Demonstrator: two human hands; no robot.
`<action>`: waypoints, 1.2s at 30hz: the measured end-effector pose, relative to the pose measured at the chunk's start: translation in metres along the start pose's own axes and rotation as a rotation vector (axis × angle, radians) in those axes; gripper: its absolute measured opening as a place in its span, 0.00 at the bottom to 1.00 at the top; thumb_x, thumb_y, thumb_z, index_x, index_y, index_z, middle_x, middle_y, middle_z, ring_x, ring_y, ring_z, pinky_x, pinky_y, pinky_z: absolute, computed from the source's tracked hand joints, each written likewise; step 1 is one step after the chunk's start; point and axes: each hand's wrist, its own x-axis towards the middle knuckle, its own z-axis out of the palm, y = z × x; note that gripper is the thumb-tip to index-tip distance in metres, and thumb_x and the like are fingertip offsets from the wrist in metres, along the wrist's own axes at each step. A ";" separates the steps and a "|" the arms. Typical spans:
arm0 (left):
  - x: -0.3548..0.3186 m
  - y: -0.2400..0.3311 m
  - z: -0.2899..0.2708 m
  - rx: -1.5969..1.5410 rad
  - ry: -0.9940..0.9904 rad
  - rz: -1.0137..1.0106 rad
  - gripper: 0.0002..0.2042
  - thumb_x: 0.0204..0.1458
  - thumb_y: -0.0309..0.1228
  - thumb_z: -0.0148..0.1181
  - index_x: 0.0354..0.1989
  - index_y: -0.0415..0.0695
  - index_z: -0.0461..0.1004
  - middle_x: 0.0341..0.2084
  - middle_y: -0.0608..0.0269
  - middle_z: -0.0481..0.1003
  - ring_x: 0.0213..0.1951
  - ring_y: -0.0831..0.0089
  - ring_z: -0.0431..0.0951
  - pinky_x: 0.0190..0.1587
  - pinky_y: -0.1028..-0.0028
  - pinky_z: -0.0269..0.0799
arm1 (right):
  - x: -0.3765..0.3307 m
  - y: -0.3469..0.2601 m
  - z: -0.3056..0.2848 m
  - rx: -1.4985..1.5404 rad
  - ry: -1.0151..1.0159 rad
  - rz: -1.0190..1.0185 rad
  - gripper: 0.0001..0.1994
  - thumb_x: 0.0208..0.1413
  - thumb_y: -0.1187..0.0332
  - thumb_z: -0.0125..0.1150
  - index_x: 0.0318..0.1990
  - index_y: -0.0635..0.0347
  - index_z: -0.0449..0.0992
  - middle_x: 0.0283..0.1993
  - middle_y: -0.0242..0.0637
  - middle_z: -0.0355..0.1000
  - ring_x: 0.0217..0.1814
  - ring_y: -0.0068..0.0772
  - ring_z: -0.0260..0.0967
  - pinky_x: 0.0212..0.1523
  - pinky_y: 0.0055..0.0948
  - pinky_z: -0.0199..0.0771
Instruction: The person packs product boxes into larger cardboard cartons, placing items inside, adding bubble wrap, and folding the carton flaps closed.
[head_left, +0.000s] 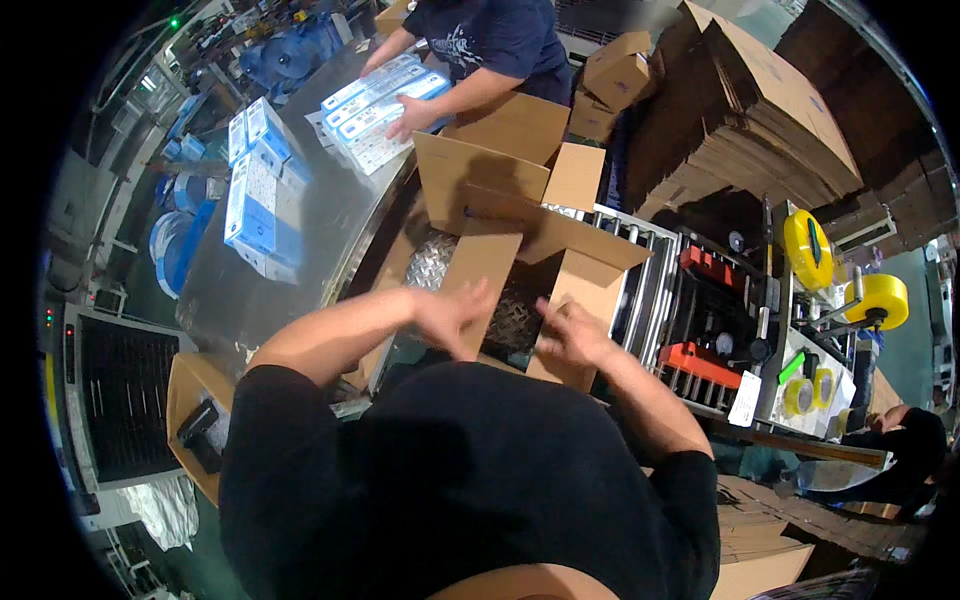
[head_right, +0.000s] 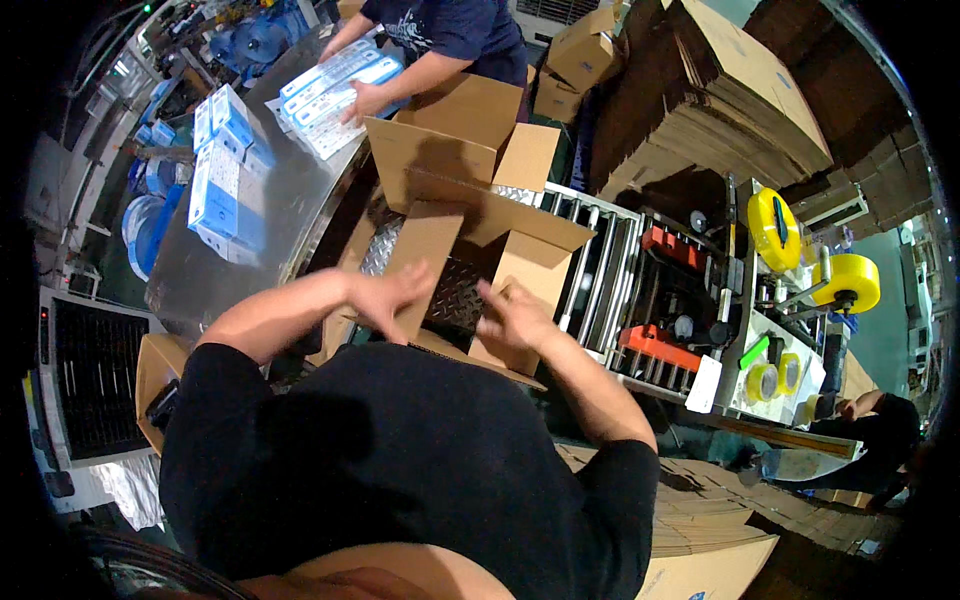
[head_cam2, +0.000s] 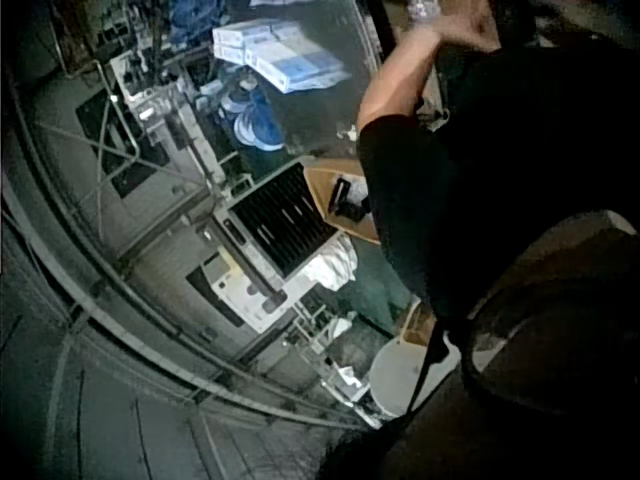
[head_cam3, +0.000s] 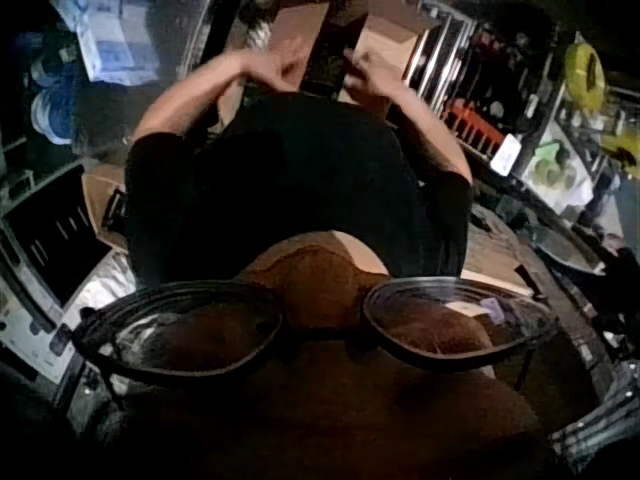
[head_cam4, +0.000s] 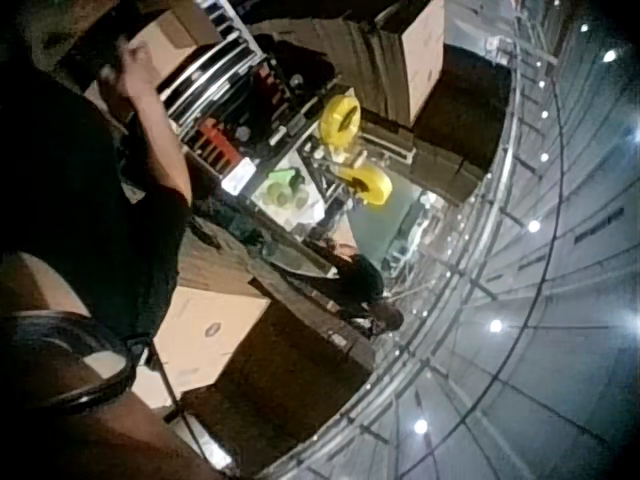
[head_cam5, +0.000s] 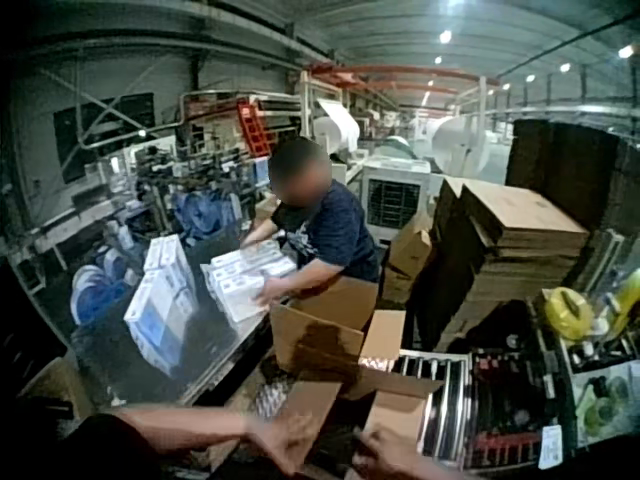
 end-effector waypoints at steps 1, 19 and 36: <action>0.000 0.016 0.001 0.172 -0.102 0.037 0.57 0.42 0.56 0.67 0.70 0.33 0.38 0.67 0.40 0.51 0.68 0.56 0.55 0.67 0.65 0.54 | -0.001 0.010 0.012 -0.104 -0.032 -0.096 0.36 0.49 0.56 0.67 0.67 0.45 0.60 0.50 0.49 0.64 0.58 0.53 0.63 0.57 0.40 0.66; 0.014 -0.084 0.056 0.113 0.655 -0.513 0.31 0.57 0.44 0.48 0.67 0.44 0.56 0.66 0.50 0.58 0.69 0.58 0.52 0.69 0.55 0.47 | 0.039 0.098 0.062 0.730 0.888 0.357 0.34 0.56 0.56 0.61 0.64 0.68 0.57 0.65 0.57 0.59 0.70 0.55 0.53 0.69 0.40 0.51; -0.001 -0.222 0.078 -1.824 0.723 -0.385 0.45 0.54 0.69 0.39 0.69 0.42 0.53 0.61 0.55 0.65 0.58 0.63 0.67 0.62 0.62 0.58 | 0.028 -0.033 -0.038 1.204 0.566 0.305 0.37 0.51 0.68 0.65 0.67 0.61 0.52 0.61 0.43 0.64 0.59 0.38 0.66 0.57 0.36 0.69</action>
